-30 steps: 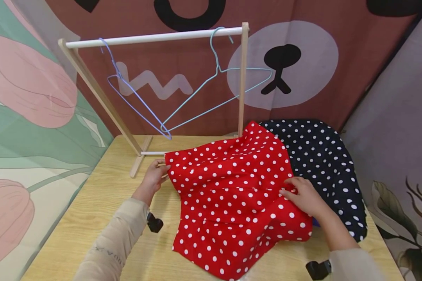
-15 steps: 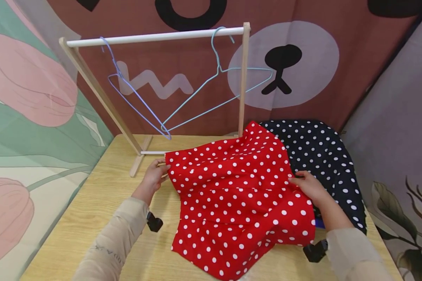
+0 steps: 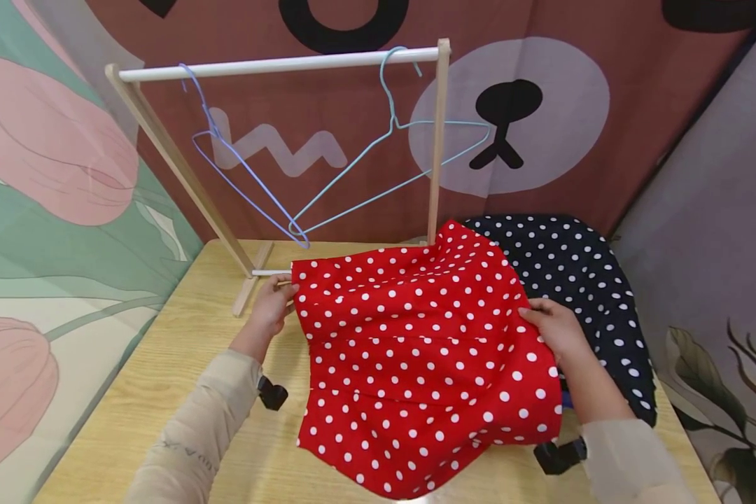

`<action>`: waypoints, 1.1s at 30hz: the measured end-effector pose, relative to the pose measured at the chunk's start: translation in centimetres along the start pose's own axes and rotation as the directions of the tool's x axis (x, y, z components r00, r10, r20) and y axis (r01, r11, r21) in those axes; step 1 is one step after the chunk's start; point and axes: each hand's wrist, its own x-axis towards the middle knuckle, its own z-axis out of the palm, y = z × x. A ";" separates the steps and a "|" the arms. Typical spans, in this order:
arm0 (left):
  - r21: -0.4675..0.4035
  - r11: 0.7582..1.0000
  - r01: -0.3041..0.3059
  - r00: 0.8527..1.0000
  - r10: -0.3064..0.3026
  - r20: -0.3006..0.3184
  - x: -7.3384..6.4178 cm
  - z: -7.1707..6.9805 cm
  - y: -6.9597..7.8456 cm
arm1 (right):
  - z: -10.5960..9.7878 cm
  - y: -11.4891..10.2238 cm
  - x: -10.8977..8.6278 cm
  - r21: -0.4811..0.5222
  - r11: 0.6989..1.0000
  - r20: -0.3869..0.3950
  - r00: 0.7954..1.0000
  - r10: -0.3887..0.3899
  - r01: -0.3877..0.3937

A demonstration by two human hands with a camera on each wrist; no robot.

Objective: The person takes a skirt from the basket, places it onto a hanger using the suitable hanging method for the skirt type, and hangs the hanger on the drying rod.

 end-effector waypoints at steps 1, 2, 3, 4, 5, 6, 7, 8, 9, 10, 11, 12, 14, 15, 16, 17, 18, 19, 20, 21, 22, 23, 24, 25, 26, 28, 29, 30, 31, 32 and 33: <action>-0.004 1.000 -0.005 1.000 0.005 -0.005 0.0 0.0 0.1 | 0.1 -0.2 -0.3 0.015 1.000 -0.008 1.000 -0.007 0.008; -0.005 1.000 -0.010 1.000 0.010 -0.009 0.1 -0.1 0.3 | 0.3 -0.4 -0.6 0.028 1.000 -0.015 1.000 -0.013 0.013; -0.009 1.000 -0.015 1.000 0.014 -0.012 0.1 -0.1 0.4 | 0.4 -0.5 -0.9 0.038 0.999 -0.018 1.000 -0.020 0.021; -0.009 1.000 -0.017 1.000 0.017 -0.015 0.2 -0.2 0.6 | 0.6 -0.7 -1.2 0.045 0.998 -0.019 0.999 -0.031 0.032; -0.007 1.000 -0.018 1.000 0.018 -0.015 0.2 -0.3 0.7 | 0.8 -0.8 -1.5 0.056 0.998 -0.023 0.999 -0.041 0.042; -0.003 1.000 -0.017 1.000 0.017 -0.018 0.3 -0.3 0.8 | 1.0 -1.0 -1.7 0.065 0.996 -0.025 0.998 -0.052 0.053; 0.002 1.000 -0.020 1.000 0.020 -0.018 0.3 -0.4 0.9 | 1.1 -1.1 -1.9 0.075 0.995 -0.026 0.998 -0.063 0.065; 0.006 1.000 -0.021 1.000 0.021 -0.018 0.3 -0.5 1.1 | 1.3 -1.2 -2.1 0.086 0.993 -0.028 0.997 -0.077 0.079; 0.008 1.000 -0.021 1.000 0.021 -0.018 0.3 -0.5 1.2 | 1.6 -1.4 -2.3 0.100 0.991 -0.031 0.995 -0.090 0.093; 0.013 1.000 -0.020 1.000 0.020 -0.018 0.2 -0.6 1.3 | 1.8 -1.5 -2.5 0.120 0.987 -0.036 0.994 -0.100 0.103; 0.011 1.000 -0.018 1.000 0.018 -0.019 0.2 -0.7 1.3 | 2.0 -1.6 -2.7 0.145 0.983 -0.040 0.993 -0.108 0.113; 0.008 1.000 -0.017 1.000 0.017 -0.019 0.2 -0.8 1.4 | 2.3 -1.8 -2.8 0.167 0.978 -0.045 0.992 -0.120 0.126; 0.004 1.000 -0.014 1.000 0.014 -0.023 0.1 -1.0 1.6 | 2.8 -2.0 -3.1 0.207 0.967 -0.052 0.989 -0.140 0.148; 0.004 1.000 -0.012 1.000 0.013 -0.025 0.1 -1.1 1.6 | 3.1 -2.2 -3.2 0.226 0.962 -0.055 0.988 -0.146 0.155; 0.007 1.000 -0.014 0.999 0.014 -0.029 0.1 -1.2 1.7 | 3.4 -2.3 -3.2 0.239 0.958 -0.056 0.987 -0.150 0.160; 0.010 1.000 -0.015 0.999 0.016 -0.034 0.1 -1.2 1.8 | 3.7 -2.4 -3.3 0.244 0.955 -0.057 0.986 -0.157 0.166; 0.014 1.000 -0.019 0.999 0.019 -0.040 0.2 -1.3 1.9 | 4.0 -2.4 -3.4 0.247 0.954 -0.059 0.985 -0.162 0.171; 0.023 0.999 -0.024 0.999 0.025 -0.046 0.2 -1.4 2.0 | 4.3 -2.5 -3.4 0.262 0.950 -0.058 0.985 -0.160 0.170; 0.031 0.999 -0.029 0.998 0.031 -0.055 0.3 -1.4 2.1 | 4.6 -2.5 -3.5 0.270 0.948 -0.059 0.985 -0.160 0.170; 0.038 0.999 -0.032 0.997 0.035 -0.063 0.4 -1.5 2.2 | 4.9 -2.5 -3.5 0.282 0.944 -0.059 0.985 -0.159 0.169; 0.047 0.998 -0.037 0.996 0.041 -0.074 0.5 -1.6 2.3 | 5.2 -2.5 -3.5 0.287 0.943 -0.058 0.985 -0.160 0.170; 0.052 0.998 -0.039 0.996 0.043 -0.082 0.6 -1.7 2.3 | 5.5 -2.5 -3.5 0.294 0.940 -0.059 0.985 -0.164 0.174; 0.059 0.997 -0.042 0.995 0.047 -0.090 0.7 -1.7 2.4 | 5.8 -2.4 -3.5 0.314 0.934 -0.055 0.985 -0.162 0.171; 0.071 0.996 -0.045 0.994 0.052 -0.101 0.9 -1.8 2.4 | 6.1 -2.4 -3.5 0.325 0.930 -0.052 0.985 -0.164 0.172; 0.081 0.996 -0.045 0.992 0.054 -0.111 1.0 -1.9 2.4 | 6.4 -2.3 -3.5 0.330 0.928 -0.045 0.985 -0.169 0.175; 0.104 0.993 -0.050 0.989 0.063 -0.131 1.2 -2.1 2.3 | 6.9 -2.3 -3.4 0.346 0.922 -0.031 0.984 -0.176 0.175; 0.112 0.993 -0.049 0.988 0.065 -0.141 1.3 -2.2 2.3 | 7.2 -2.2 -3.4 0.350 0.920 -0.024 0.983 -0.182 0.178; 0.123 0.991 -0.050 0.986 0.069 -0.151 1.3 -2.3 2.2 | 7.4 -2.2 -3.4 0.353 0.918 -0.015 0.983 -0.185 0.178; 0.131 0.990 -0.050 0.985 0.071 -0.159 1.4 -2.4 2.1 | 7.7 -2.2 -3.4 0.345 0.921 -0.006 0.982 -0.191 0.182; 0.138 0.989 -0.049 0.983 0.072 -0.167 1.4 -2.4 2.1 | 7.9 -2.1 -3.4 0.339 0.923 0.005 0.981 -0.196 0.183; 0.143 0.989 -0.046 0.982 0.071 -0.174 1.5 -2.5 2.0 | 8.2 -2.1 -3.4 0.335 0.925 0.014 0.980 -0.196 0.180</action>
